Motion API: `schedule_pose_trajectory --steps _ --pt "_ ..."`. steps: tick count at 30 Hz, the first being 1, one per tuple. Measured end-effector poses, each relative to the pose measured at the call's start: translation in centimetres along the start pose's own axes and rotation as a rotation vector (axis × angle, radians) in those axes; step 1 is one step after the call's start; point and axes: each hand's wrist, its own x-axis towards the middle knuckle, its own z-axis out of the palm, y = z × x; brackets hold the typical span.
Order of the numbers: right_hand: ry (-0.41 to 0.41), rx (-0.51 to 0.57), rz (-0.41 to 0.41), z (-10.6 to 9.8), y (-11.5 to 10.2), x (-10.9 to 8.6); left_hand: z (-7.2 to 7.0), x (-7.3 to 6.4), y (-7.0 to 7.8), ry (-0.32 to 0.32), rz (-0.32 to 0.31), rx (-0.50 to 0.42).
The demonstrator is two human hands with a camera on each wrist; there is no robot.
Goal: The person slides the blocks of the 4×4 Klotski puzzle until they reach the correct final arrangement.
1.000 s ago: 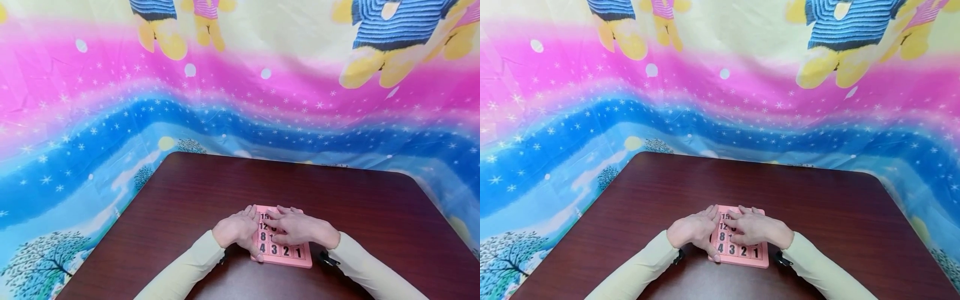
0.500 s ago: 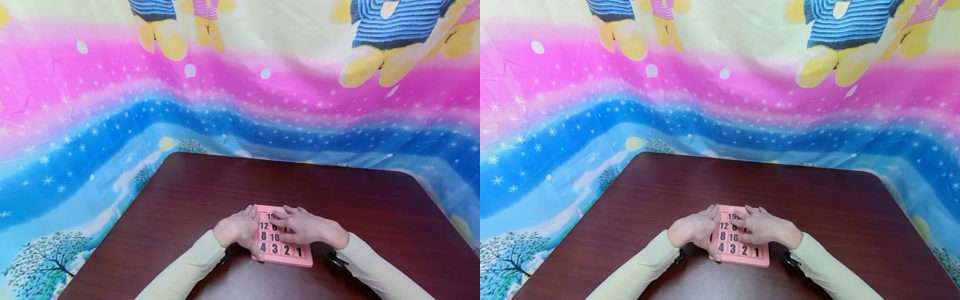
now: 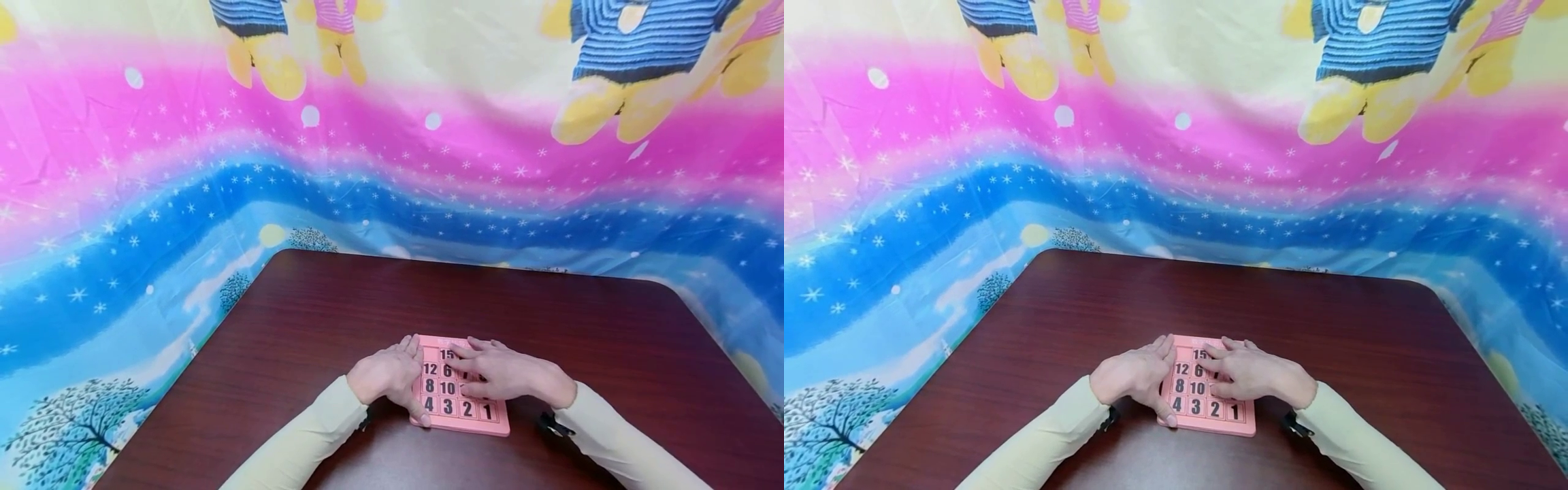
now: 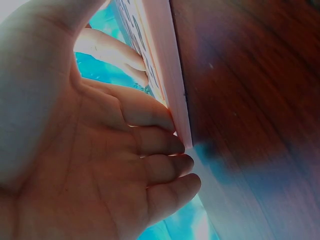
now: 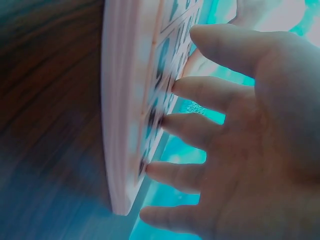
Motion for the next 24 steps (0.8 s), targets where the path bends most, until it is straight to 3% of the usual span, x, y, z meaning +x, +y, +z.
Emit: schedule_pose_trajectory --steps 10,15,24 --pt "0.027 -0.096 -0.11 0.3 -2.8 -0.3 0.1 -0.1 0.3 -0.001 -0.006 0.008" --pt "0.004 -0.119 -0.114 0.8 -3.8 -0.5 0.0 0.0 0.3 -0.002 0.001 0.007" --pt "0.0 -0.106 -0.115 1.0 -3.6 -0.4 0.1 -0.1 0.3 -0.015 -0.006 -0.019"
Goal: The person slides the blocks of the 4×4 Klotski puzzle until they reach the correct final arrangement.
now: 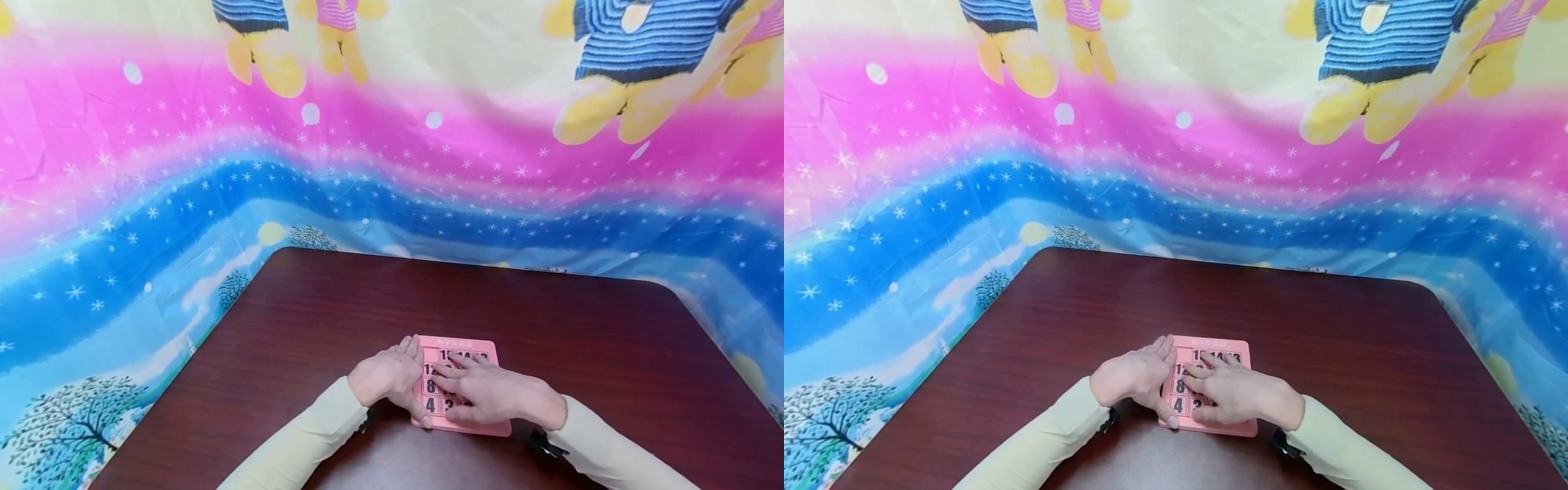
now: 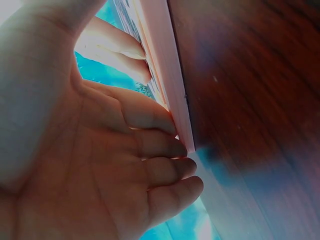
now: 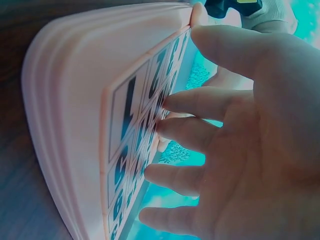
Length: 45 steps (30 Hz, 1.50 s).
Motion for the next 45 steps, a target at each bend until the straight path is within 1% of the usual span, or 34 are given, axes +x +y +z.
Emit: schedule_pose_trajectory --steps 4,10,17,27,30,36,38,42,45 --pt "0.0 0.01 0.01 -0.1 0.0 0.0 0.0 0.0 0.1 0.001 0.0 -0.001" --pt "-0.007 -0.016 0.018 -0.3 0.2 0.5 -0.1 -0.1 0.0 0.007 0.005 -0.003" --pt "-0.015 -0.016 0.026 -0.5 0.5 0.9 0.0 0.0 0.0 0.001 0.004 0.023" --pt "-0.035 0.0 0.12 -0.9 0.4 1.5 -0.1 0.1 0.1 -0.006 -0.008 0.036" --pt "-0.031 -0.023 0.141 -0.9 0.3 1.7 0.0 0.1 0.1 -0.005 -0.008 0.046" --pt "-0.022 -0.096 0.173 -0.7 0.5 2.3 0.0 0.0 0.0 -0.005 -0.01 0.039" --pt "-0.02 -0.098 0.18 -0.7 0.6 2.4 0.0 0.0 0.0 -0.005 -0.01 0.042" --pt "-0.011 -0.071 0.165 -0.7 0.6 2.2 0.0 0.1 0.0 -0.003 -0.01 0.044" --pt "-0.01 -0.046 0.141 -0.8 0.3 1.5 0.0 0.1 0.2 0.002 0.0 0.038"
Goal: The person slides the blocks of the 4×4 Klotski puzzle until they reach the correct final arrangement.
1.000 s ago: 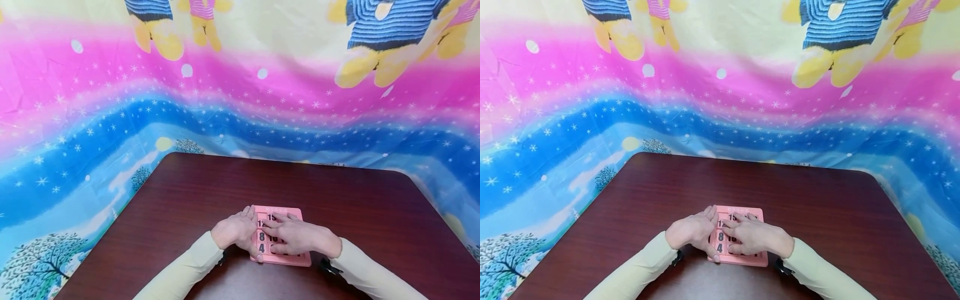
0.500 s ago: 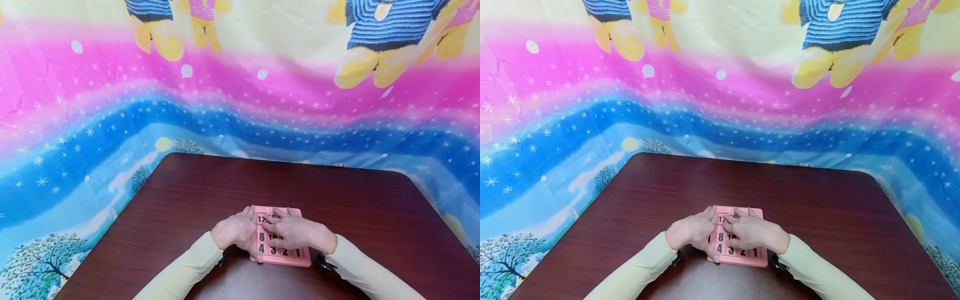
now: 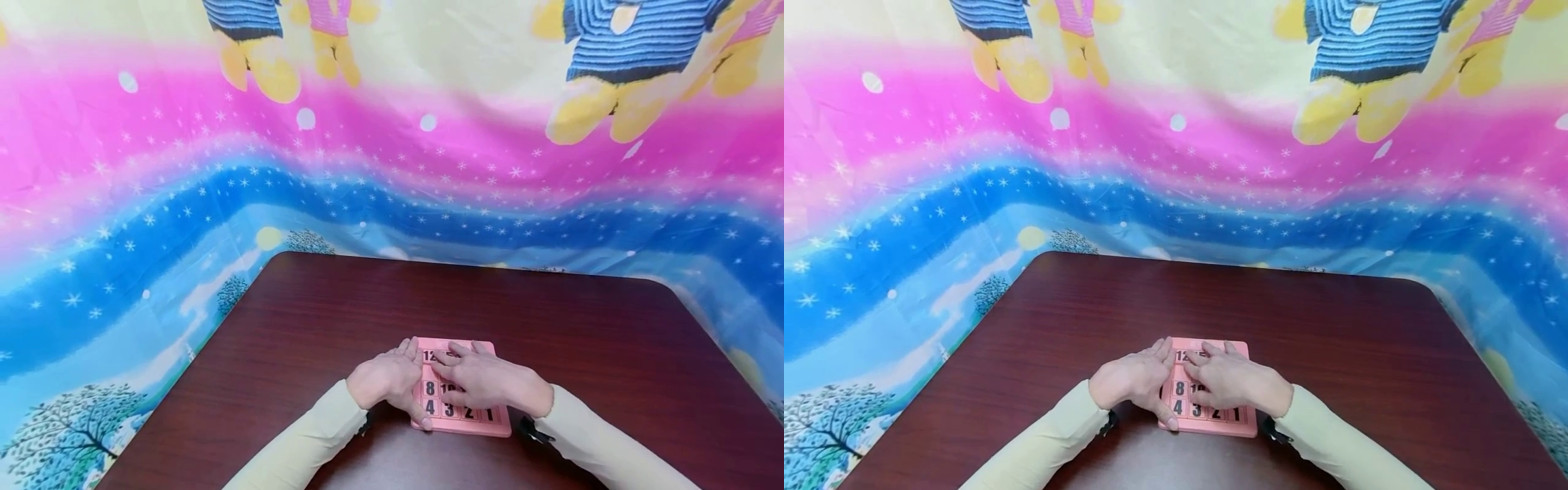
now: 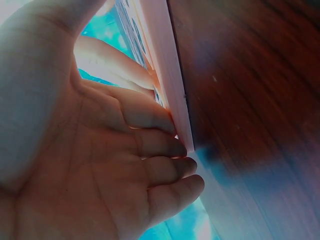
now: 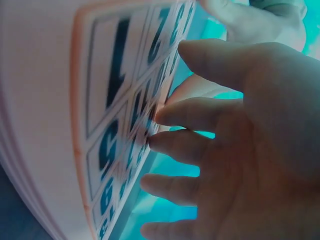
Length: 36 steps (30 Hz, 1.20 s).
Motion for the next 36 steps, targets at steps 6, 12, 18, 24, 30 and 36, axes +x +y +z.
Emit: schedule_pose_trajectory --steps 6,12,18,24,30,36 --pt "0.025 -0.001 -0.092 -0.1 -0.8 -1.8 0.1 0.0 -0.1 0.003 -0.001 -0.004" --pt "0.04 -0.024 -0.158 0.1 -2.0 -3.1 0.0 0.0 -0.1 0.005 -0.004 0.013" --pt "0.001 -0.014 -0.161 0.4 -2.6 -3.5 -0.1 -0.2 0.0 0.011 -0.006 0.019" --pt "0.003 -0.008 -0.163 0.5 -2.4 -3.4 -0.1 -0.2 0.0 0.014 -0.005 0.011" --pt "0.001 0.024 -0.174 0.2 -2.3 -3.4 -0.1 -0.2 0.0 0.011 -0.011 0.004" --pt "-0.012 0.011 -0.19 0.2 -2.5 -3.5 0.0 -0.2 -0.1 0.019 -0.002 0.0"
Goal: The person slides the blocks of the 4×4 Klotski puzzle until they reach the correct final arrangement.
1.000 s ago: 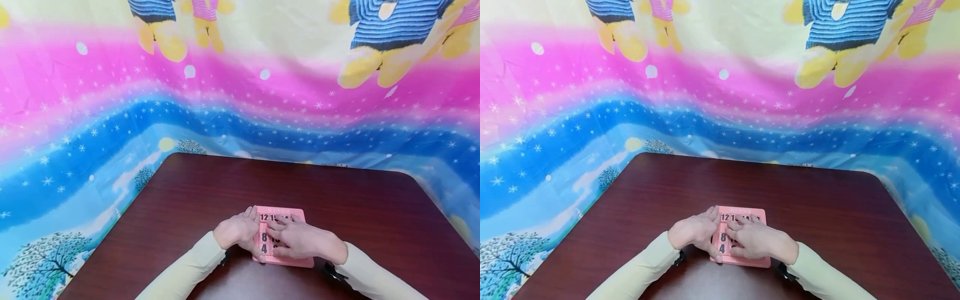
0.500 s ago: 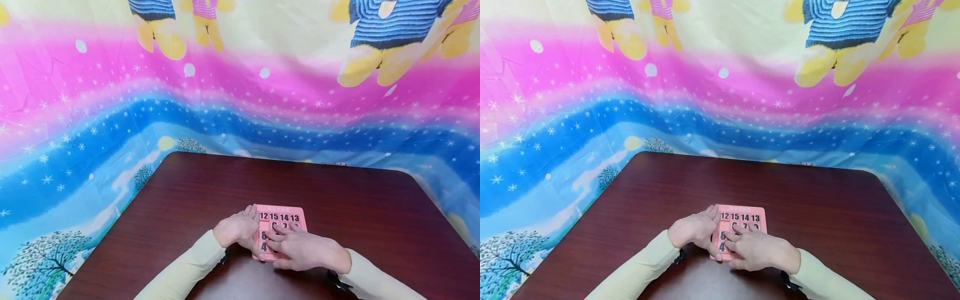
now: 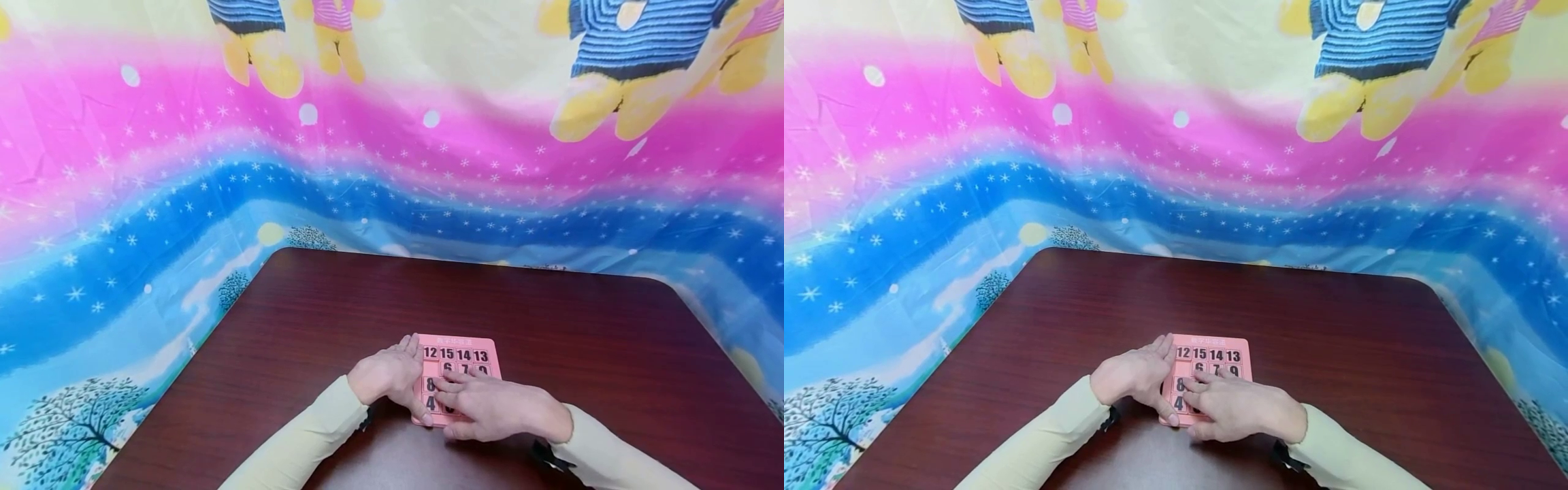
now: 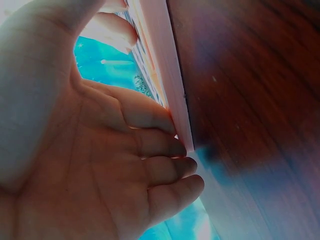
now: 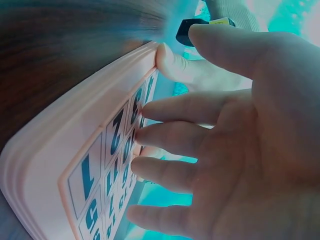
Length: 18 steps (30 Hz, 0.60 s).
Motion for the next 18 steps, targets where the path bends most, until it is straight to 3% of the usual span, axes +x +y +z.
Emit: schedule_pose_trajectory --steps 13,18 --pt "0.034 -0.011 -0.02 0.25 0.22 0.51 -0.06 -0.08 0.03 -0.016 -0.012 -0.013" --pt "0.039 -0.009 0.013 0.33 0.52 0.84 -0.09 -0.03 0.09 -0.018 -0.011 0.002"
